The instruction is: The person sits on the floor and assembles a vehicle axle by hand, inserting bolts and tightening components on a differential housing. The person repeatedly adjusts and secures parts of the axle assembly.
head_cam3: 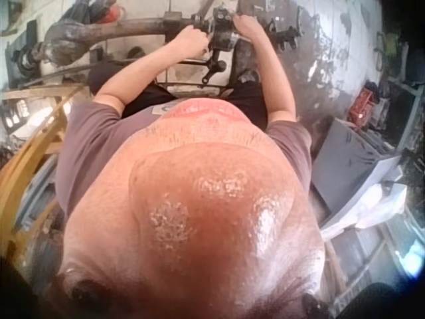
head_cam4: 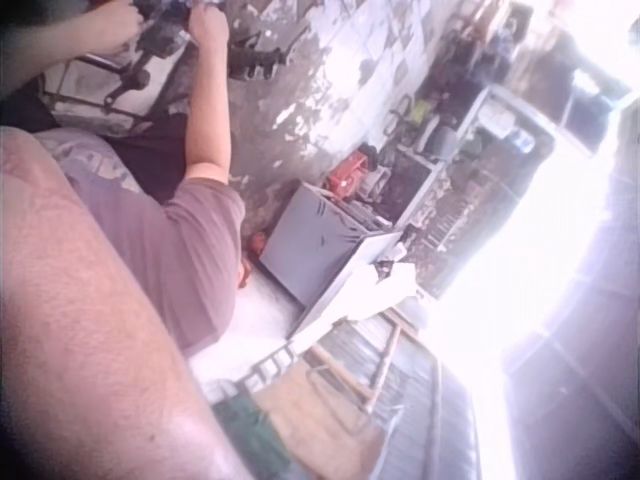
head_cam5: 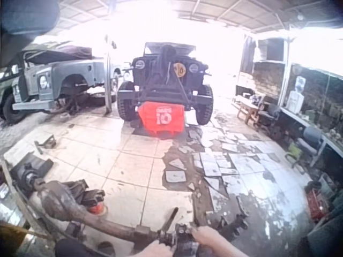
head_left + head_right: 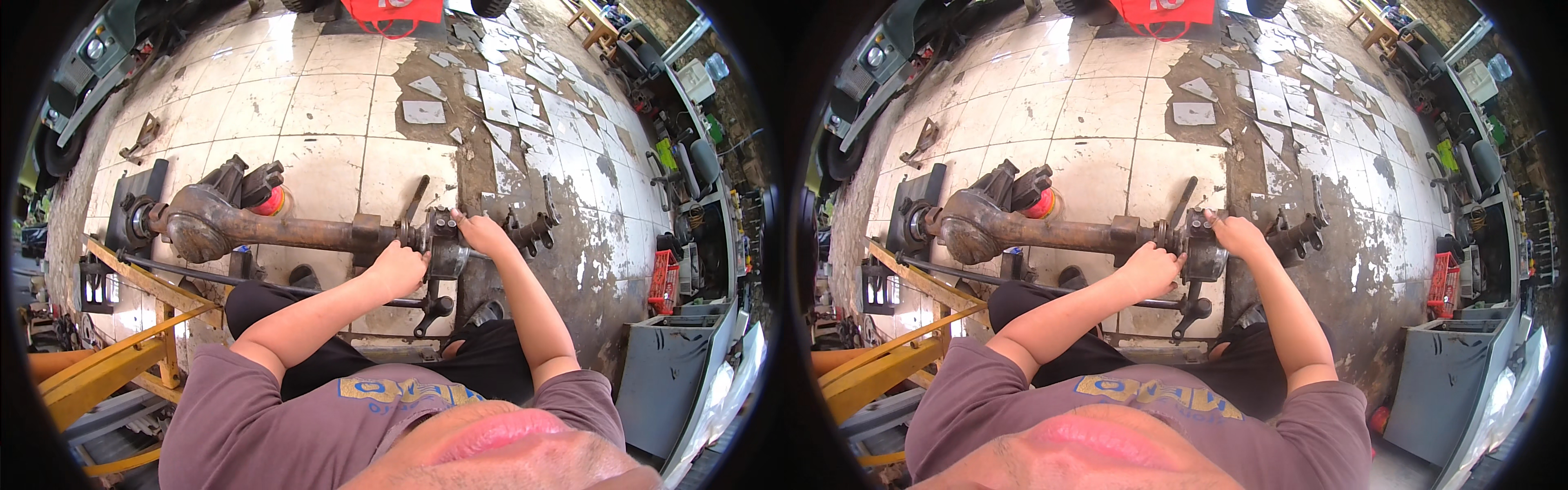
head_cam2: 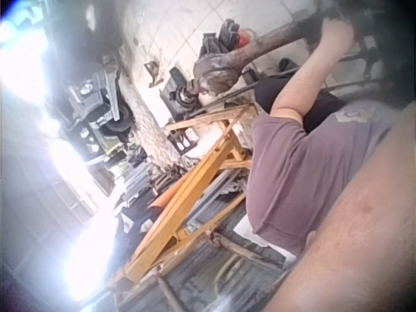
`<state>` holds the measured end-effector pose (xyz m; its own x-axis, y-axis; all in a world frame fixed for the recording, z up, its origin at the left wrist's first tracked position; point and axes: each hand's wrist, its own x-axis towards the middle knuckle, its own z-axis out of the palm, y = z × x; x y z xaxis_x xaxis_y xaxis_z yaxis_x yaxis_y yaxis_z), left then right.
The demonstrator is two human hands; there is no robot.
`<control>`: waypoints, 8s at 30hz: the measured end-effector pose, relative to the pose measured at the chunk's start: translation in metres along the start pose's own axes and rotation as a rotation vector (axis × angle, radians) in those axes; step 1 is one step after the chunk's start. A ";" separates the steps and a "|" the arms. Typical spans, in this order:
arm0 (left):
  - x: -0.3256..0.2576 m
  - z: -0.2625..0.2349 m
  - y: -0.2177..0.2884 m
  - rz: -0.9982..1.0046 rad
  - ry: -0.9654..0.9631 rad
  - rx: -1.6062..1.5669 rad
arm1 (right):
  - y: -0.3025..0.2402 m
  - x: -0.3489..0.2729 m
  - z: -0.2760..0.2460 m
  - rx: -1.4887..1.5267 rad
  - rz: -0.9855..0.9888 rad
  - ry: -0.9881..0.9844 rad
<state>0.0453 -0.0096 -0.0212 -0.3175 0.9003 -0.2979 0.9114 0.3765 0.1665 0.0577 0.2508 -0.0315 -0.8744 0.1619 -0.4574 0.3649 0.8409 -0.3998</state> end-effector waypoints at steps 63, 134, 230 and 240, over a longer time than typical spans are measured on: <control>-0.003 0.007 0.001 0.026 0.074 0.019 | 0.000 -0.002 0.002 -0.079 0.085 0.011; -0.002 0.005 0.000 0.025 0.053 0.033 | 0.012 0.004 0.006 -0.054 0.091 0.029; -0.009 -0.146 -0.061 0.041 0.714 -0.593 | -0.084 -0.037 -0.088 0.571 -0.558 0.314; -0.027 -0.138 -0.071 -0.108 0.758 -0.834 | -0.085 -0.053 -0.072 0.989 -0.516 0.353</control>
<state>-0.0468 -0.0307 0.1046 -0.7193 0.6481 0.2504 0.5003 0.2331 0.8339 0.0498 0.2077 0.0842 -0.9752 0.1836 0.1238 -0.1057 0.1051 -0.9888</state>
